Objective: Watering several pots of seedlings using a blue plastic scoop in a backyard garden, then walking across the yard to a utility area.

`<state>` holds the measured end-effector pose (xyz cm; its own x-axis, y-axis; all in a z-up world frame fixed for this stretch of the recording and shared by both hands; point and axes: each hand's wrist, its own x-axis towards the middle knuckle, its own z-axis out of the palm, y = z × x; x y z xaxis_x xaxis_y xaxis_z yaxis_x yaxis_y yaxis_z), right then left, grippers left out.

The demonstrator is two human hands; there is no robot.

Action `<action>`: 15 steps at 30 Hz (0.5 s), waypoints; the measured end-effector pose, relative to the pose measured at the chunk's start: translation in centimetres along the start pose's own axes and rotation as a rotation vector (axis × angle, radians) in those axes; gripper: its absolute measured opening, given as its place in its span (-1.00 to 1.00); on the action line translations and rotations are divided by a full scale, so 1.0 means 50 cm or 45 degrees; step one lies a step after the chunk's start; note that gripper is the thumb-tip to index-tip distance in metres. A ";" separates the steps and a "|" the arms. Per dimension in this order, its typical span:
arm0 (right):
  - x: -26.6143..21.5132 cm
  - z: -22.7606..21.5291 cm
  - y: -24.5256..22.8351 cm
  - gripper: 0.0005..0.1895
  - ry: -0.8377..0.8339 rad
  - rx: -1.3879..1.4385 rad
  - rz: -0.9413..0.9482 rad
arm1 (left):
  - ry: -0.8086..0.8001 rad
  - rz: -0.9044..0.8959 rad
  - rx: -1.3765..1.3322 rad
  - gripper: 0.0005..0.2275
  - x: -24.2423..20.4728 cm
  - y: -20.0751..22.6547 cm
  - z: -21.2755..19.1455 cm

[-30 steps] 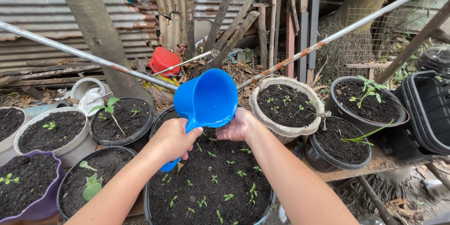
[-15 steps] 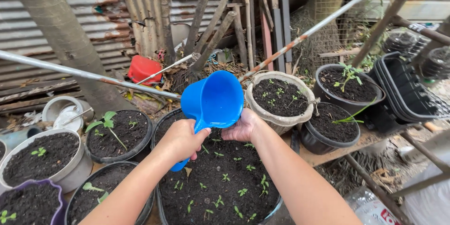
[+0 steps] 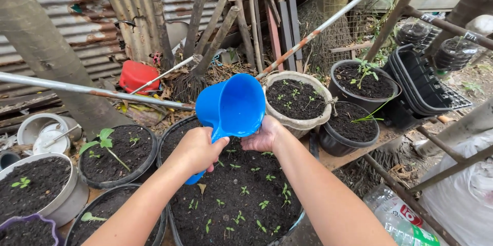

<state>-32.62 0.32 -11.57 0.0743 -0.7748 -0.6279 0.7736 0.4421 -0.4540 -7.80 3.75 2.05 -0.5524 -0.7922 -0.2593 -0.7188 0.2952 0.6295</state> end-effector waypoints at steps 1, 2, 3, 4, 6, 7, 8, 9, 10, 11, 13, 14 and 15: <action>-0.002 0.000 -0.002 -0.10 0.000 -0.003 -0.001 | 0.002 0.001 -0.003 -0.64 0.001 0.001 0.002; -0.005 -0.001 -0.005 -0.11 -0.008 -0.015 0.012 | 0.007 -0.005 -0.001 -0.66 0.003 0.002 0.004; -0.008 -0.001 -0.006 -0.12 -0.016 -0.027 0.025 | 0.012 -0.010 0.001 -0.68 0.005 0.002 0.006; -0.025 0.010 -0.005 -0.12 -0.018 -0.031 0.028 | 0.015 -0.013 -0.002 -0.68 0.007 0.003 0.008; -0.057 0.034 0.003 -0.12 -0.037 -0.051 0.020 | 0.020 -0.024 -0.013 -0.67 0.009 0.003 0.011; -0.049 0.030 0.000 -0.12 -0.040 -0.054 0.025 | 0.024 -0.029 -0.015 -0.67 0.008 0.003 0.009; -0.043 0.025 -0.003 -0.13 -0.041 -0.060 0.026 | 0.023 -0.025 -0.015 -0.68 0.008 0.004 0.009; -0.036 0.019 -0.006 -0.14 -0.043 -0.065 0.027 | 0.022 -0.020 -0.015 -0.68 0.008 0.005 0.009; -0.026 0.012 -0.006 -0.14 -0.045 -0.067 0.030 | 0.024 -0.023 -0.016 -0.68 0.006 0.006 0.010; -0.015 0.006 -0.006 -0.13 -0.050 -0.056 0.026 | 0.025 -0.026 -0.021 -0.67 0.004 0.007 0.010; 0.000 -0.003 -0.006 -0.12 -0.057 -0.046 0.023 | 0.030 -0.030 -0.027 -0.67 0.000 0.008 0.009; 0.003 -0.007 -0.005 -0.12 -0.060 -0.072 0.030 | 0.032 -0.030 -0.031 -0.67 -0.003 0.008 0.009; 0.007 -0.010 -0.004 -0.12 -0.063 -0.098 0.037 | 0.034 -0.029 -0.034 -0.67 -0.006 0.008 0.008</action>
